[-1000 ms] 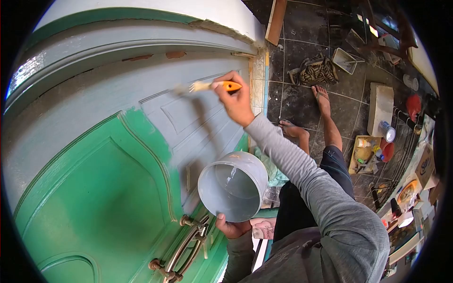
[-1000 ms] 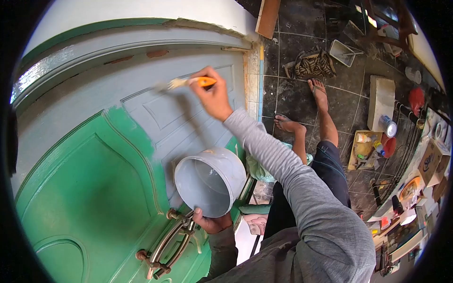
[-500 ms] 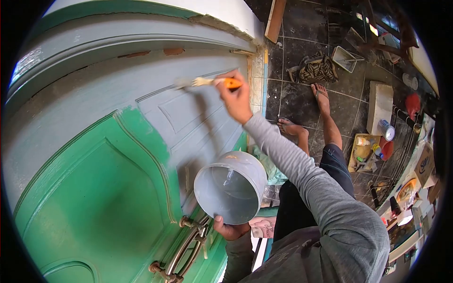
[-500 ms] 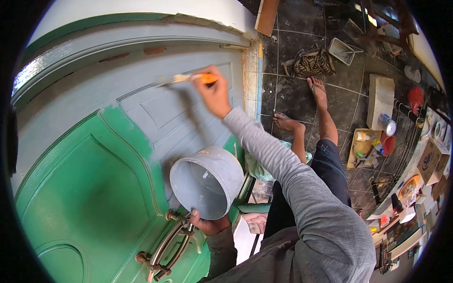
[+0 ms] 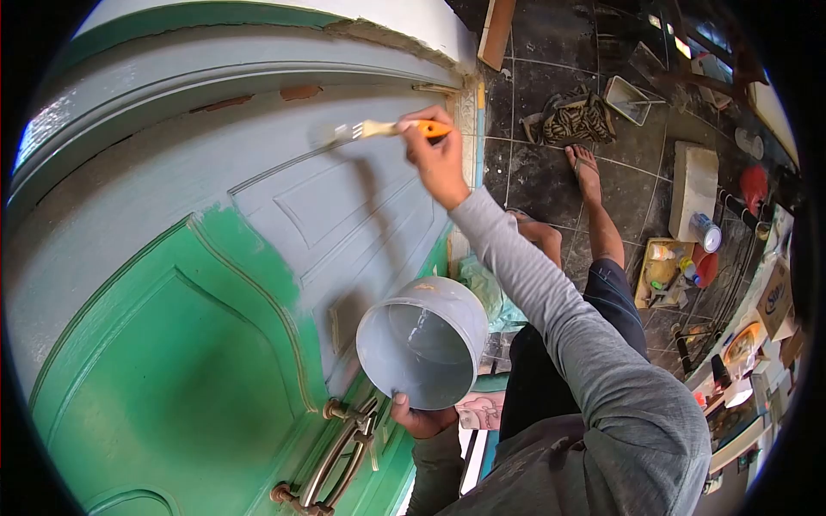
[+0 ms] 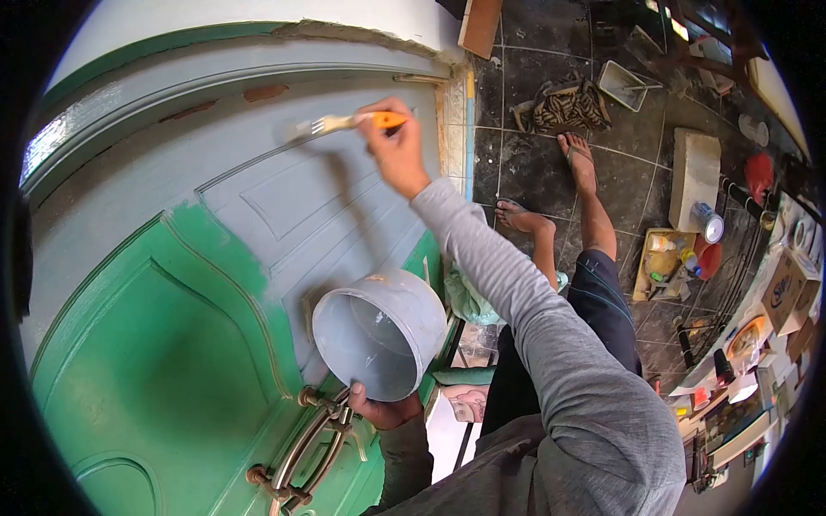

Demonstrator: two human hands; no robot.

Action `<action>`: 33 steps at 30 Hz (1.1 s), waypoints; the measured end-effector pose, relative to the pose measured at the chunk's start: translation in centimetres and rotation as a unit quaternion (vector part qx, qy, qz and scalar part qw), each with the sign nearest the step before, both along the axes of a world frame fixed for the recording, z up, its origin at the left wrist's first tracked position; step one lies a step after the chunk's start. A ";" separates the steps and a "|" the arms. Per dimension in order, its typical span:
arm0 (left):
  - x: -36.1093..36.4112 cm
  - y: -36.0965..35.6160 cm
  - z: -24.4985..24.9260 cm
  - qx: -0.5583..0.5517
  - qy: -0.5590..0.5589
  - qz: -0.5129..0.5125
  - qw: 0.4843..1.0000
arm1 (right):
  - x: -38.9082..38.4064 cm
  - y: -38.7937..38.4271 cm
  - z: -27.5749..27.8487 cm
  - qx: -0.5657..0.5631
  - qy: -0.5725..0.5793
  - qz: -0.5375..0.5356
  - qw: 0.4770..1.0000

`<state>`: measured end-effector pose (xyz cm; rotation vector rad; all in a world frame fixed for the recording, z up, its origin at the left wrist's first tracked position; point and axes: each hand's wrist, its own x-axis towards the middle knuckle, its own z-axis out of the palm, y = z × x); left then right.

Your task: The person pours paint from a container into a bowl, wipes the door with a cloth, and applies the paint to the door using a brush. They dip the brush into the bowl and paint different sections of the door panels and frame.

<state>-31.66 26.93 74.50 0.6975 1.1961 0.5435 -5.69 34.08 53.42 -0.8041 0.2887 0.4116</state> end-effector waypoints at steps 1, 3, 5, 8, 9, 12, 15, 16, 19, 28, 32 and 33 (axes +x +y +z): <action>0.4 0.0 0.3 0.001 0.001 0.001 1.000 | -0.2 0.4 -3.5 -0.075 0.004 -0.019 0.997; 1.1 -0.2 0.8 0.009 0.001 0.000 1.000 | 0.2 1.2 -8.8 -0.221 0.007 -0.059 0.974; 1.6 -0.2 1.0 0.025 0.001 -0.006 1.000 | 0.3 1.9 -8.3 -0.286 -0.059 -0.079 0.953; 0.6 -0.3 1.6 0.011 0.007 -0.004 1.000 | 0.8 1.7 2.5 -0.267 -0.166 -0.039 0.948; 0.4 -0.3 1.8 0.009 0.013 -0.006 1.000 | 1.0 1.7 6.2 -0.241 -0.201 -0.034 0.949; 0.0 -0.6 2.7 0.008 0.031 -0.007 0.999 | 1.5 0.8 14.6 -0.117 -0.291 -0.053 0.948; -0.6 -1.0 3.9 0.012 0.050 -0.004 0.999 | 1.6 1.1 15.2 0.017 -0.221 -0.036 0.974; -1.2 -1.0 4.2 0.016 0.051 -0.003 0.999 | 1.4 1.1 14.0 0.055 -0.176 -0.013 0.983; -2.0 -1.3 5.4 0.013 0.042 -0.011 0.999 | 0.7 1.6 5.6 -0.078 -0.047 -0.036 0.995; -4.1 -1.9 7.1 0.015 0.034 -0.016 0.999 | 1.2 0.1 26.1 0.006 -0.264 -0.052 0.963; -4.7 -1.7 7.8 0.028 0.023 -0.017 0.999 | 0.5 1.5 17.4 -0.020 -0.128 -0.024 0.991; -4.6 -1.8 8.1 0.031 0.015 -0.015 0.999 | 0.3 1.5 14.4 -0.034 -0.054 -0.010 0.998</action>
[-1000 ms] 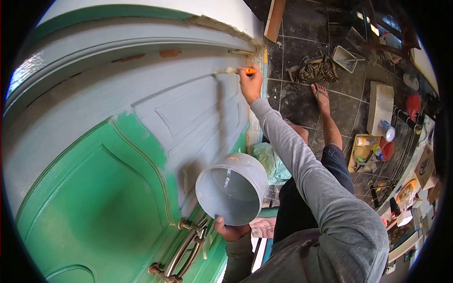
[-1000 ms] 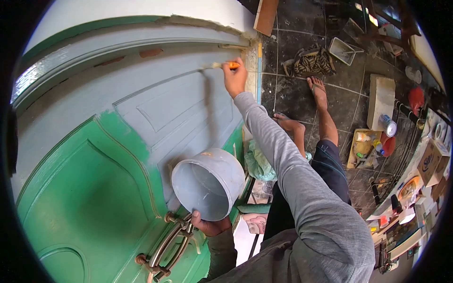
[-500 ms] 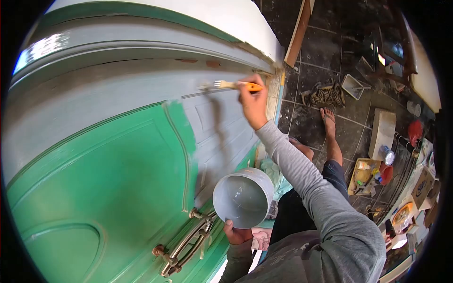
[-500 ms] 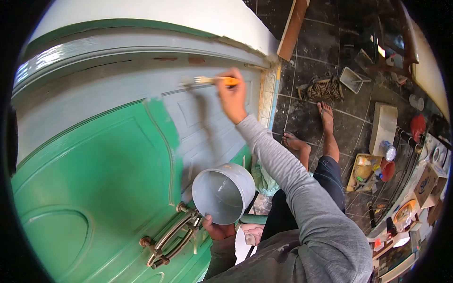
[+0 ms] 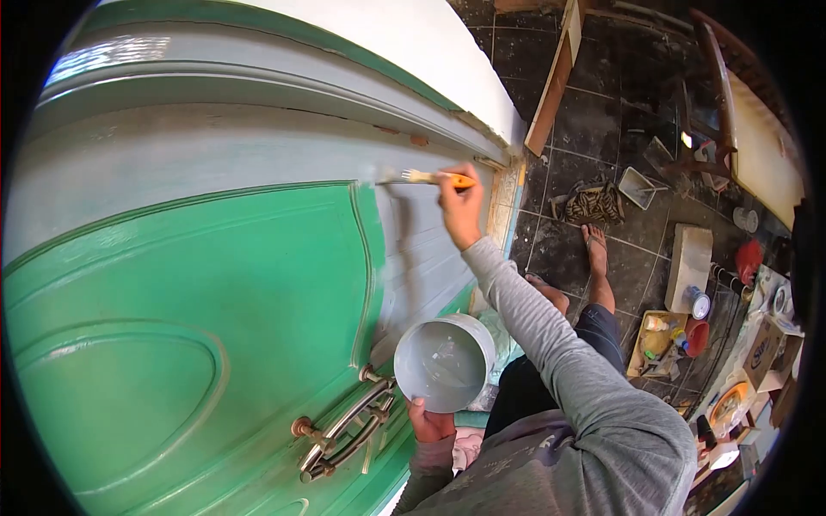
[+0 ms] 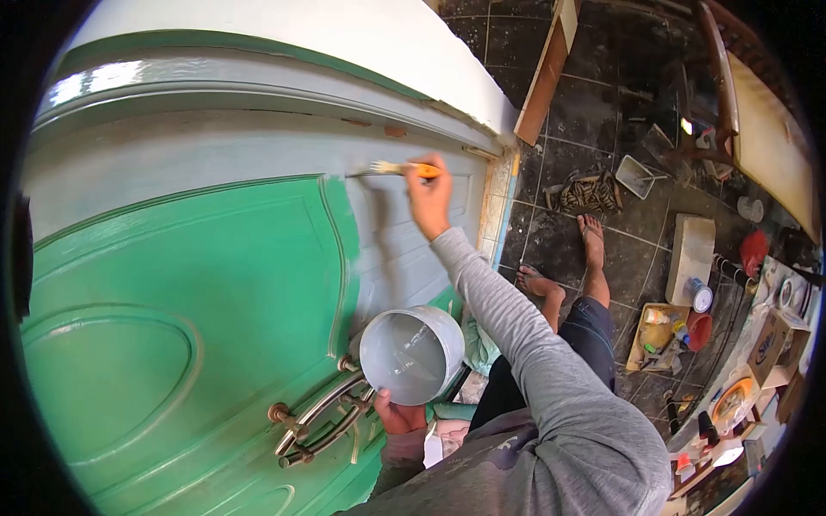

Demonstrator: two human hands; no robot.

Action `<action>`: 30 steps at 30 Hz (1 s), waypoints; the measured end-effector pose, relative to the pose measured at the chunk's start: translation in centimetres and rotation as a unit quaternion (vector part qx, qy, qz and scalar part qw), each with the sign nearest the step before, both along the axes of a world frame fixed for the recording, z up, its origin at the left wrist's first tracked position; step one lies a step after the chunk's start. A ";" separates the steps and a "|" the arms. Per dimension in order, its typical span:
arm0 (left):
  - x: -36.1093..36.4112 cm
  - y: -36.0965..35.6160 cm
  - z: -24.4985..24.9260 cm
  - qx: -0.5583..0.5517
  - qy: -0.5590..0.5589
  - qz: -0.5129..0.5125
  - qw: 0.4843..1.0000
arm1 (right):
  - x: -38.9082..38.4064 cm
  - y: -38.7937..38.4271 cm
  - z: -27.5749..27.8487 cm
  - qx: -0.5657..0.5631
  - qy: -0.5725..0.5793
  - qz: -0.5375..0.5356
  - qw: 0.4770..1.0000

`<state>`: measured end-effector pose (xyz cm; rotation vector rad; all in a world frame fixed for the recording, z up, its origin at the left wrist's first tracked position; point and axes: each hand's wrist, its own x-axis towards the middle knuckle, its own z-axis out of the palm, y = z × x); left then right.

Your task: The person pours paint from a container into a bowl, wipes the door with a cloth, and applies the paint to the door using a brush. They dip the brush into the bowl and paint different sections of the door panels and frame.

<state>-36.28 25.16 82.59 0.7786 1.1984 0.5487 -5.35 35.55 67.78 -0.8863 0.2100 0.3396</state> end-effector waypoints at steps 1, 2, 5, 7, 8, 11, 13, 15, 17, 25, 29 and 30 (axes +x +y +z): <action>0.1 0.0 0.3 0.002 -0.009 0.000 1.000 | -0.3 0.1 -1.2 -0.041 -0.006 -0.031 0.999; 0.4 0.1 0.4 0.004 -0.019 -0.001 1.000 | -0.4 0.1 -1.9 -0.082 -0.013 -0.064 0.995; 0.1 0.1 0.7 -0.002 -0.028 -0.003 1.000 | 0.4 -1.5 5.5 -0.004 -0.030 -0.050 0.998; -0.3 0.1 0.7 -0.001 -0.033 -0.001 0.999 | 0.9 -1.5 10.1 0.085 -0.040 -0.013 0.996; -0.5 -0.1 0.8 -0.001 -0.037 0.002 0.999 | 1.4 -1.2 11.2 0.112 -0.043 0.000 0.993; -0.8 -0.3 1.4 -0.006 -0.053 0.006 0.999 | 1.5 -0.3 6.1 -0.074 -0.089 -0.046 0.992; -0.5 -0.6 1.8 0.007 -0.083 -0.008 0.997 | 1.4 -2.8 1.2 -0.203 -0.107 -0.086 0.969; -1.7 0.1 0.7 -0.005 -0.112 -0.020 0.994 | 0.4 -9.2 3.9 -0.210 -0.107 -0.062 0.970; -2.0 -0.5 1.2 0.016 -0.109 -0.015 0.994 | -0.7 -16.4 10.4 -0.209 -0.145 0.010 0.967; 3.5 -5.2 2.6 0.024 -0.149 0.011 0.988 | -1.0 -29.0 28.8 -0.314 -0.475 0.345 0.746; 7.1 -8.9 3.2 0.018 -0.178 0.014 0.984 | 0.2 -28.3 29.7 -0.275 -0.710 0.388 0.519; 8.0 -10.0 3.5 0.019 -0.179 0.011 0.984 | 0.5 -28.6 30.0 -0.273 -0.730 0.400 0.482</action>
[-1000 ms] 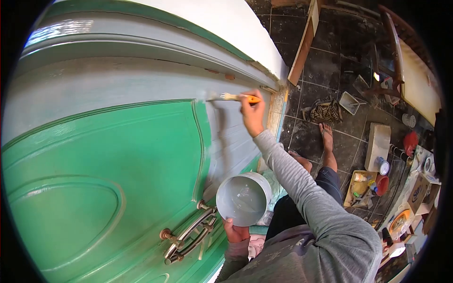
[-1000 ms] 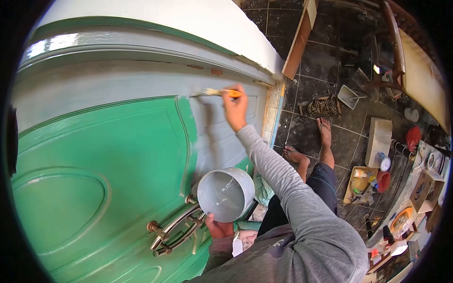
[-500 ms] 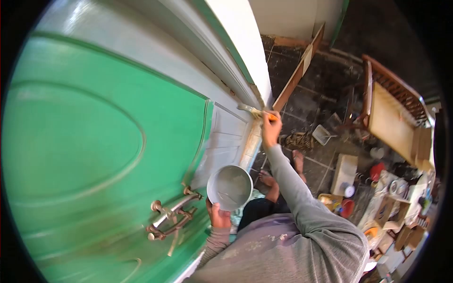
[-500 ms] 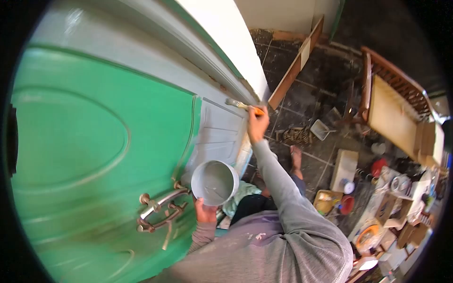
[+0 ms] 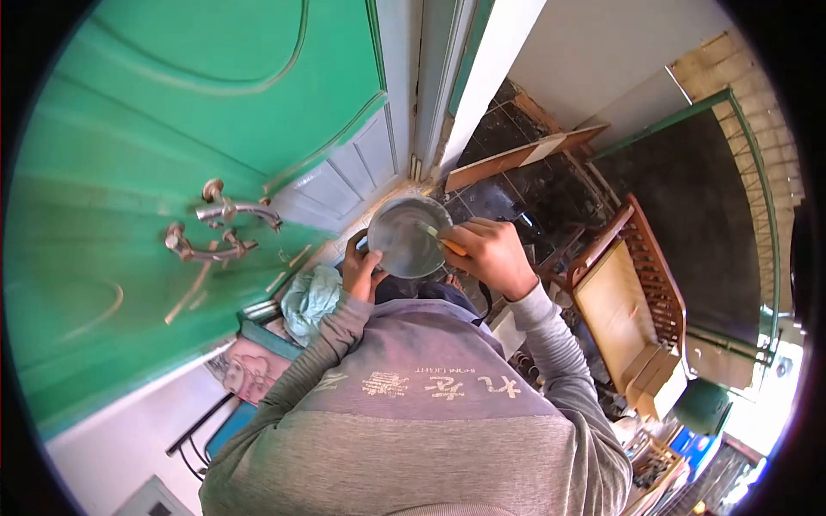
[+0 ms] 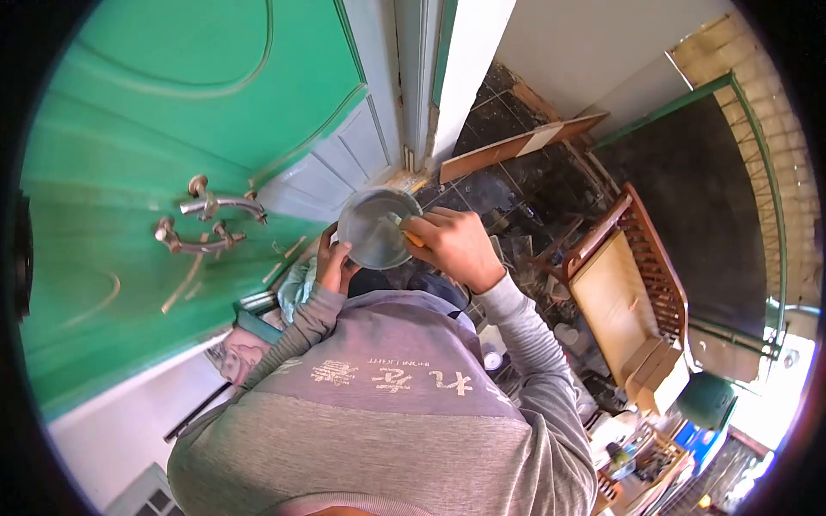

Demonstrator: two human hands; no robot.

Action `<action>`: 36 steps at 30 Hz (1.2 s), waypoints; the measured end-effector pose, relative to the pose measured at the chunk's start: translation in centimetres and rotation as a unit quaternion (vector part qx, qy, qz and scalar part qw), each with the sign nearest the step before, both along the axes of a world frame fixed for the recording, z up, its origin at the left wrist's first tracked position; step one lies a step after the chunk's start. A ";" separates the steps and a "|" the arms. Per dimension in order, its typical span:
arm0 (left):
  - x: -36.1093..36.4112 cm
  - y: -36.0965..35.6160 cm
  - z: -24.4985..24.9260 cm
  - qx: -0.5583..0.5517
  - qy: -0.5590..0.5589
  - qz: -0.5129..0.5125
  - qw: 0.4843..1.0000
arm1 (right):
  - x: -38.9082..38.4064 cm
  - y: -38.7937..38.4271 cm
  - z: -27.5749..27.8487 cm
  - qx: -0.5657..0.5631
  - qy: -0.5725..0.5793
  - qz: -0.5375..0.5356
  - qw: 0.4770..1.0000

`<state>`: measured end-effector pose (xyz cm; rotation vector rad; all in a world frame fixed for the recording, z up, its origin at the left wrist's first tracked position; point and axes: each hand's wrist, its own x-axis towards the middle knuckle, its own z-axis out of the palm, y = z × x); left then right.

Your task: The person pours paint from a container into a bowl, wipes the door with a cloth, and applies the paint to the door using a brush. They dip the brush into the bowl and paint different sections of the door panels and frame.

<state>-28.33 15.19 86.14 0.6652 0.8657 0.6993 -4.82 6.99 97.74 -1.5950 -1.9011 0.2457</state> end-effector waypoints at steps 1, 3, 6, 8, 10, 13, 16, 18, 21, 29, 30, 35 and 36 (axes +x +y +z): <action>0.9 -1.1 0.5 0.003 -0.001 0.007 1.000 | 0.4 -0.3 0.3 -0.008 -0.033 0.025 0.999; 2.4 -3.0 0.4 0.000 -0.017 0.018 1.000 | 1.2 -0.9 -0.2 -0.003 -0.088 0.065 0.994; 3.9 -5.7 0.2 -0.003 -0.016 0.034 0.999 | 2.6 -2.5 -0.3 -0.037 -0.122 0.100 0.987; 4.6 -7.5 0.0 0.004 -0.007 0.049 0.999 | 3.8 -3.7 0.5 -0.016 -0.101 0.097 0.990; 5.4 -9.2 0.7 -0.002 -0.011 0.083 0.997 | 5.0 -5.2 1.6 0.005 -0.068 0.082 0.994; 5.9 -11.1 1.1 -0.009 0.001 0.110 0.994 | 6.8 -6.9 3.1 0.041 0.012 0.045 0.998; 6.0 -12.4 0.8 -0.016 -0.003 0.131 0.991 | 7.4 -8.1 2.6 -0.013 0.148 -0.023 0.989; 6.2 -12.7 0.5 -0.016 -0.004 0.149 0.989 | 7.8 -8.7 1.0 -0.029 0.212 -0.071 0.974; 6.5 -13.1 0.8 -0.013 0.018 0.175 0.984 | 7.6 -9.4 0.0 -0.026 0.310 -0.135 0.941; 8.0 -12.5 2.1 -0.006 0.031 0.189 0.981 | 8.4 -10.6 -1.7 0.045 0.320 -0.194 0.926; 8.1 -12.3 2.1 0.000 0.038 0.174 0.984 | 8.5 -10.7 -1.8 0.047 0.327 -0.198 0.923; 8.2 -11.6 2.1 0.020 0.050 0.139 0.989 | 9.0 -11.3 -2.6 0.055 0.356 -0.219 0.907; 8.4 -11.5 2.1 0.019 0.050 0.140 0.989 | 9.1 -11.3 -2.6 0.054 0.373 -0.224 0.899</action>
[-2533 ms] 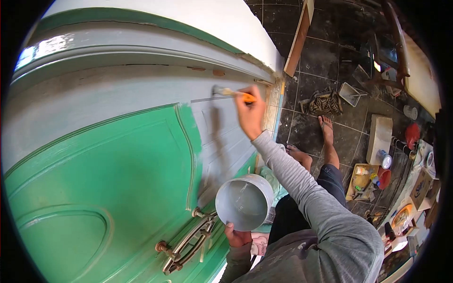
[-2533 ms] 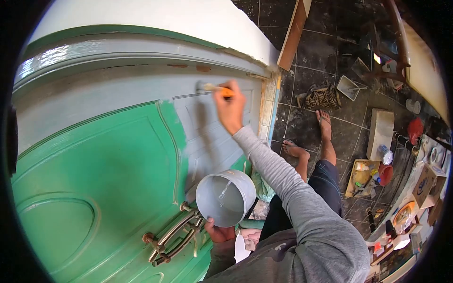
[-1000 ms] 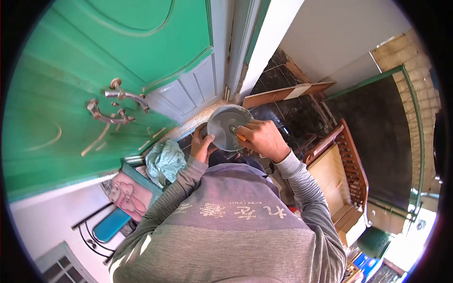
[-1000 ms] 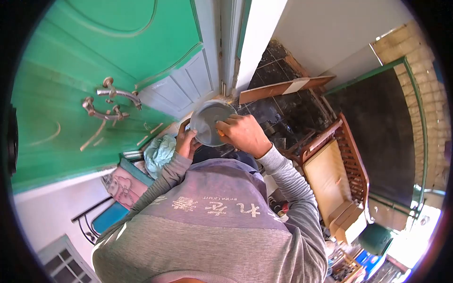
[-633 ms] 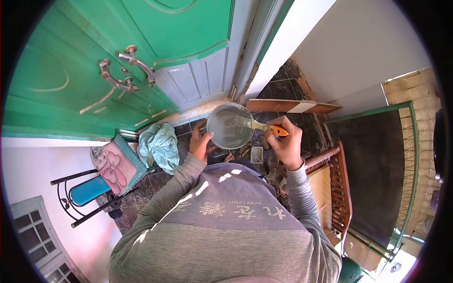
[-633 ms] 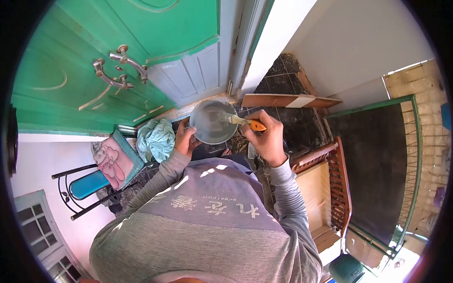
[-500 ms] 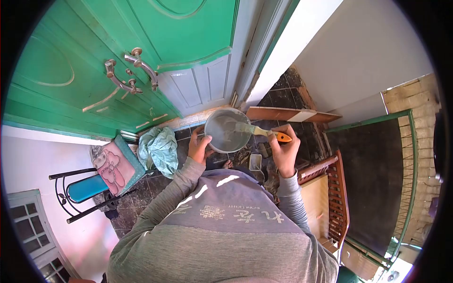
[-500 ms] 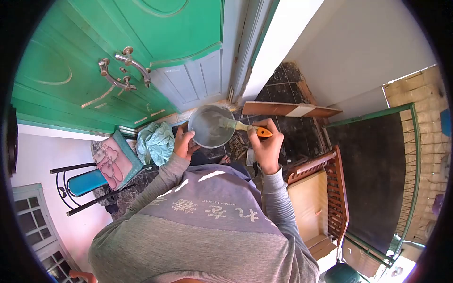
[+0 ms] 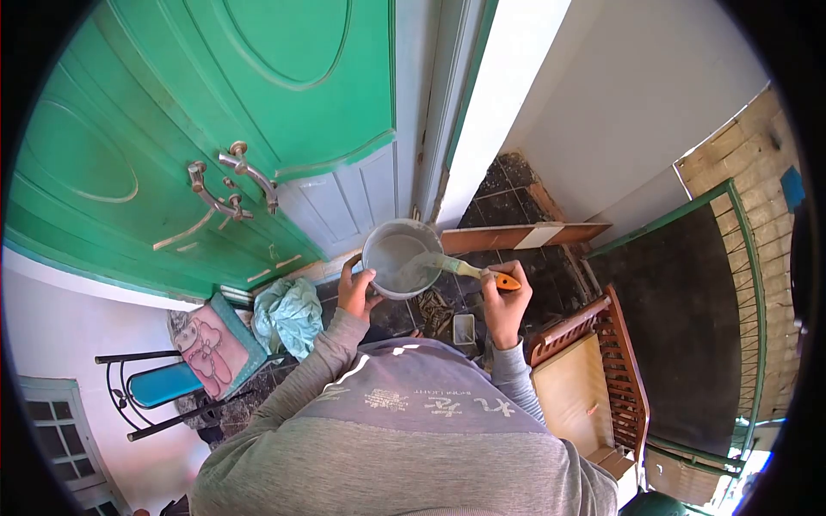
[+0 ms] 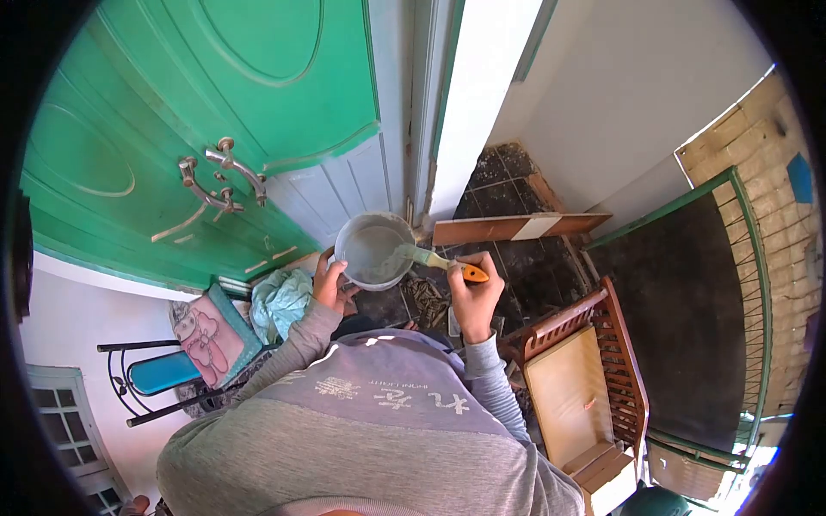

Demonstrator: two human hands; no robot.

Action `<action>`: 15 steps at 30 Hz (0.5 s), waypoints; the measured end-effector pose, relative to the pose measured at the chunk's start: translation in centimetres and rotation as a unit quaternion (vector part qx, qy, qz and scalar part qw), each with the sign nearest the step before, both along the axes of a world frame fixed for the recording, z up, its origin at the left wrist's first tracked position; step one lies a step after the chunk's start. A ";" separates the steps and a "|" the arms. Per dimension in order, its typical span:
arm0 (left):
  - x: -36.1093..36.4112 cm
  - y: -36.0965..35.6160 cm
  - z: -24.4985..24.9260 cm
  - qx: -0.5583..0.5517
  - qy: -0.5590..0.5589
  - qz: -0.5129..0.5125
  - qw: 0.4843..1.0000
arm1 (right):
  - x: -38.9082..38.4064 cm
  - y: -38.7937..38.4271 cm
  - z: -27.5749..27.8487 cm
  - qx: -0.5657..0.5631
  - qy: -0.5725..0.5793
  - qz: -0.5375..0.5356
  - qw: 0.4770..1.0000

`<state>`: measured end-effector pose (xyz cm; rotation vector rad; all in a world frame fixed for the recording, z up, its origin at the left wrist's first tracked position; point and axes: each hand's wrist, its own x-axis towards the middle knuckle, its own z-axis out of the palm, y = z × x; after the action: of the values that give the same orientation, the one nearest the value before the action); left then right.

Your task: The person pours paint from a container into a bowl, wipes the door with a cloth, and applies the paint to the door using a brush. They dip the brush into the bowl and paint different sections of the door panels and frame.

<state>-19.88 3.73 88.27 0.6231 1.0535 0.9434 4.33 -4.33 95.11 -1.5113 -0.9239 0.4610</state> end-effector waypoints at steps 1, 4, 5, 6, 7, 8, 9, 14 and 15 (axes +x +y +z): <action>0.1 0.0 -0.1 -0.001 0.000 0.002 1.000 | 0.0 -0.1 0.6 0.000 -0.026 0.001 1.000; 0.4 0.2 -0.4 -0.010 0.006 0.009 1.000 | 0.3 0.2 0.1 0.021 0.033 -0.003 0.999; 0.4 0.2 -0.5 -0.012 0.014 0.007 1.000 | 0.4 0.2 0.2 0.013 0.011 0.002 1.000; 0.5 0.3 -0.5 -0.016 0.022 0.006 1.000 | 0.5 0.5 0.2 0.025 0.022 0.001 0.999; 0.6 0.4 -0.5 -0.009 0.007 0.002 1.000 | 0.6 0.7 0.0 0.033 0.035 0.000 0.999; 0.6 0.4 -0.6 -0.003 0.001 0.002 1.000 | 0.6 0.7 -0.1 0.039 0.049 -0.002 0.998; 0.7 0.5 -0.3 0.000 -0.005 0.003 1.000 | 0.7 0.8 -0.2 0.024 0.028 -0.008 0.999; 1.2 1.3 0.9 0.003 -0.024 0.040 0.999 | 0.6 1.5 -0.3 0.054 0.062 -0.014 0.997; 1.3 1.6 1.3 0.002 -0.017 0.043 0.999 | 0.5 1.8 -0.1 0.063 0.076 -0.013 0.995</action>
<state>-18.58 5.36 89.56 0.5669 1.0550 1.0270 4.80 -2.55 94.97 -1.3539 -0.7975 0.4836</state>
